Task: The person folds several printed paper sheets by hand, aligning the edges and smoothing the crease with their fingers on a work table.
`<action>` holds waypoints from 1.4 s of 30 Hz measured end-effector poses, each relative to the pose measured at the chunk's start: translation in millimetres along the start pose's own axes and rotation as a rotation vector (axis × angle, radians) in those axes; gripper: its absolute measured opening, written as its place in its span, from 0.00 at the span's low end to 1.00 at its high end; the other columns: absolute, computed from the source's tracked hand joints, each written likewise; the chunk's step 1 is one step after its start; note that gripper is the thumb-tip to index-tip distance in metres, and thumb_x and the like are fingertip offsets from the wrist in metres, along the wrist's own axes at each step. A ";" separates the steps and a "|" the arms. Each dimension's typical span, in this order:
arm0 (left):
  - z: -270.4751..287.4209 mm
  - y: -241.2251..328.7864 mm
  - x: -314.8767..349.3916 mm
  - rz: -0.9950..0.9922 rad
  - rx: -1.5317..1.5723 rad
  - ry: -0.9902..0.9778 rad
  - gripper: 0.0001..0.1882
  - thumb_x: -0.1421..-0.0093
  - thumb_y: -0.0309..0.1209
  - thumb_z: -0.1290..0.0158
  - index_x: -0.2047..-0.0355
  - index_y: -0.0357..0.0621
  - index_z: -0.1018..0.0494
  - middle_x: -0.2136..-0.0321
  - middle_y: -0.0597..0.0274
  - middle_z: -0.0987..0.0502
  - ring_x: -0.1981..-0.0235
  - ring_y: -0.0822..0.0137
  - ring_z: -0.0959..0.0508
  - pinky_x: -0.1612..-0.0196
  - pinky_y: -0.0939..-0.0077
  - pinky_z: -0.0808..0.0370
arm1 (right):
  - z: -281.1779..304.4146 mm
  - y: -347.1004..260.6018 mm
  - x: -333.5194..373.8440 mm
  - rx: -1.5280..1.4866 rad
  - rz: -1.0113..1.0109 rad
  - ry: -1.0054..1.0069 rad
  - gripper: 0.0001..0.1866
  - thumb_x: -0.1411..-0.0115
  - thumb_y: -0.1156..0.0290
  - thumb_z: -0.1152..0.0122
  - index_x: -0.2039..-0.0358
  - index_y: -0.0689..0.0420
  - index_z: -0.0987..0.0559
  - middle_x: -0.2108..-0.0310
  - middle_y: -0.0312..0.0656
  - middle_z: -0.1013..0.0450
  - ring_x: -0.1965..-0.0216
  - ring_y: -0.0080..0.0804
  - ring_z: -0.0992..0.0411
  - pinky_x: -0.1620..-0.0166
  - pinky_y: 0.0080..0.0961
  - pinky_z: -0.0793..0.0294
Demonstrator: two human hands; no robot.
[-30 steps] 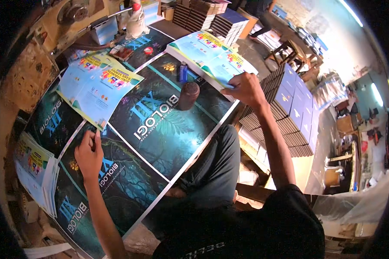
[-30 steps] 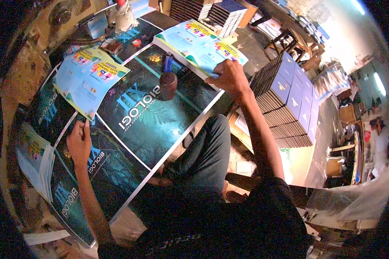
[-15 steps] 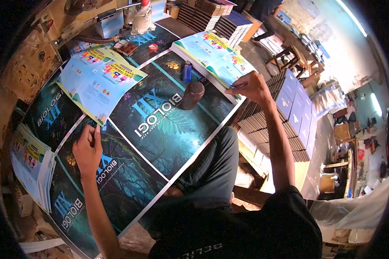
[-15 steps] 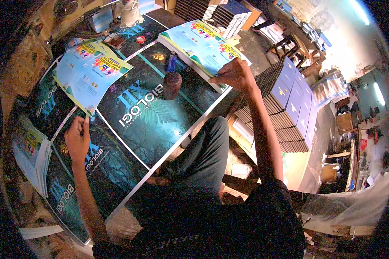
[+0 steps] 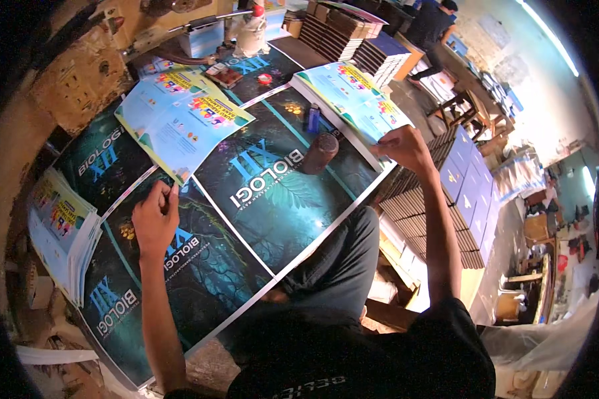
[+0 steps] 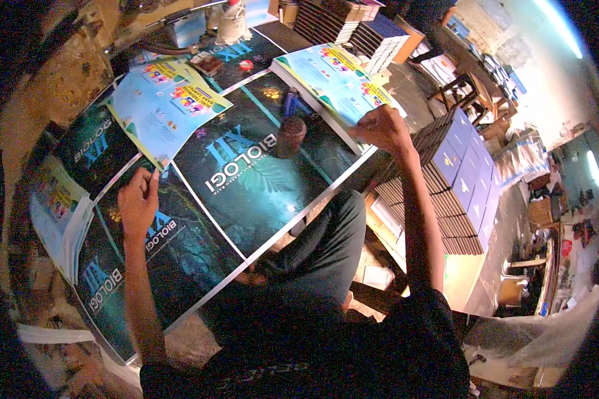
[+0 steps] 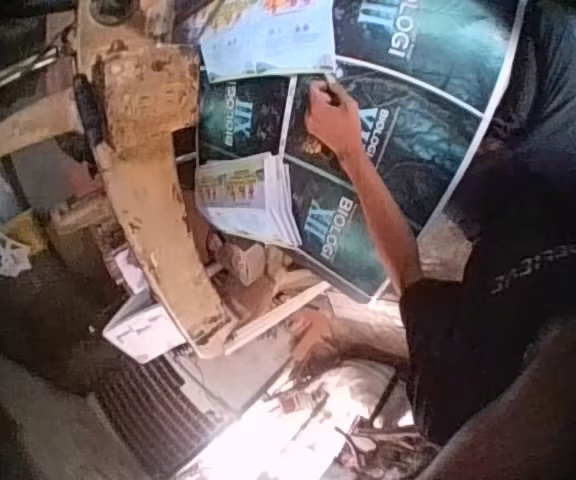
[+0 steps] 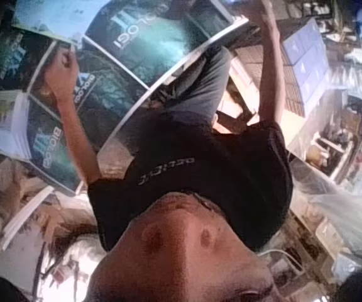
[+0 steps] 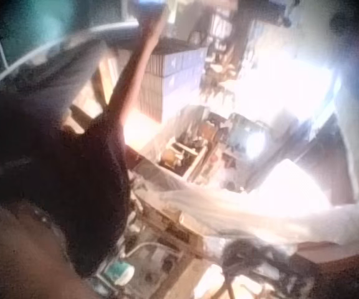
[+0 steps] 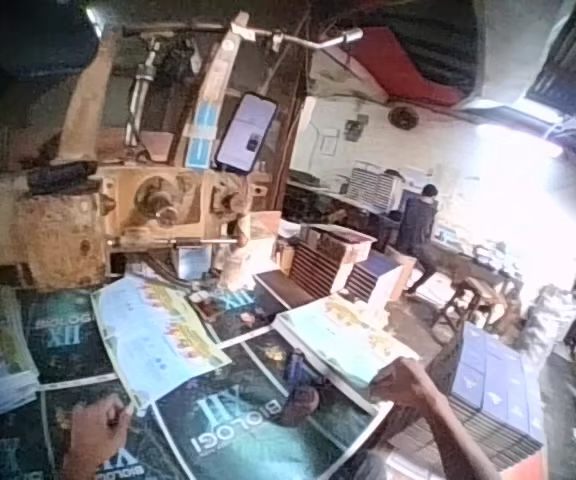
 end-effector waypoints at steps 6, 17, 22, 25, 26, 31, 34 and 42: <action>15.6 49.1 -9.0 -0.317 -0.091 0.226 0.28 0.50 0.38 0.32 0.51 0.43 0.27 0.55 0.53 0.25 0.53 0.47 0.27 0.49 0.54 0.31 | -8.9 6.2 12.3 0.121 0.085 0.076 0.14 0.43 0.66 0.37 0.60 0.61 0.18 0.74 0.49 0.20 0.72 0.35 0.19 0.67 0.33 0.23; -65.6 47.1 -71.4 -0.274 -0.473 -0.048 0.29 0.44 0.20 0.47 0.40 0.51 0.31 0.36 0.46 0.38 0.35 0.47 0.37 0.33 0.52 0.40 | -40.3 -29.7 24.9 0.420 0.221 0.180 0.20 0.49 0.83 0.50 0.53 0.69 0.29 0.62 0.67 0.27 0.67 0.63 0.24 0.64 0.51 0.23; 25.4 111.2 -44.6 -0.224 -0.066 0.124 0.22 0.41 0.23 0.46 0.45 0.47 0.28 0.44 0.50 0.27 0.46 0.52 0.24 0.44 0.61 0.26 | -28.7 -34.3 31.9 0.408 0.262 0.180 0.20 0.50 0.83 0.50 0.54 0.69 0.29 0.64 0.66 0.26 0.68 0.63 0.24 0.64 0.50 0.22; 88.8 135.6 -8.2 -0.208 0.057 0.350 0.15 0.36 0.28 0.47 0.50 0.40 0.24 0.54 0.48 0.20 0.53 0.53 0.19 0.50 0.65 0.24 | -25.2 -24.5 31.8 0.439 0.198 0.131 0.18 0.48 0.83 0.52 0.54 0.68 0.28 0.67 0.64 0.25 0.68 0.61 0.23 0.64 0.49 0.22; 122.8 123.1 6.4 0.004 0.024 0.441 0.15 0.34 0.33 0.48 0.52 0.36 0.23 0.59 0.49 0.19 0.60 0.60 0.19 0.55 0.68 0.24 | -21.1 -30.1 28.3 0.421 0.190 0.127 0.19 0.48 0.83 0.50 0.54 0.67 0.28 0.69 0.62 0.25 0.68 0.60 0.23 0.64 0.49 0.23; 177.8 50.3 62.4 0.644 0.560 0.534 0.25 0.34 0.47 0.45 0.54 0.33 0.23 0.58 0.54 0.23 0.61 0.70 0.23 0.59 0.76 0.24 | 1.3 -17.6 17.5 0.362 0.172 0.119 0.18 0.47 0.82 0.47 0.54 0.60 0.23 0.70 0.58 0.24 0.65 0.58 0.23 0.62 0.46 0.24; 158.2 6.9 106.1 0.802 0.441 0.284 0.25 0.37 0.45 0.42 0.53 0.33 0.23 0.58 0.56 0.23 0.59 0.70 0.23 0.56 0.76 0.26 | 22.5 -11.5 8.4 0.260 0.062 0.178 0.18 0.46 0.82 0.49 0.55 0.59 0.21 0.64 0.62 0.24 0.60 0.56 0.23 0.59 0.46 0.23; 87.0 -29.5 152.2 0.733 0.465 -0.132 0.18 0.39 0.37 0.40 0.53 0.38 0.23 0.60 0.62 0.20 0.58 0.72 0.24 0.53 0.76 0.28 | 116.3 -34.7 -12.7 0.450 0.140 0.435 0.18 0.40 0.75 0.52 0.50 0.60 0.23 0.65 0.61 0.24 0.65 0.55 0.22 0.61 0.46 0.21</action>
Point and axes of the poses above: each hand's wrist, its own x-axis away from the middle knuckle, its own z-axis out of the back of the hand, y = z × x, the point moved 6 cm from there along -x, towards the middle knuckle
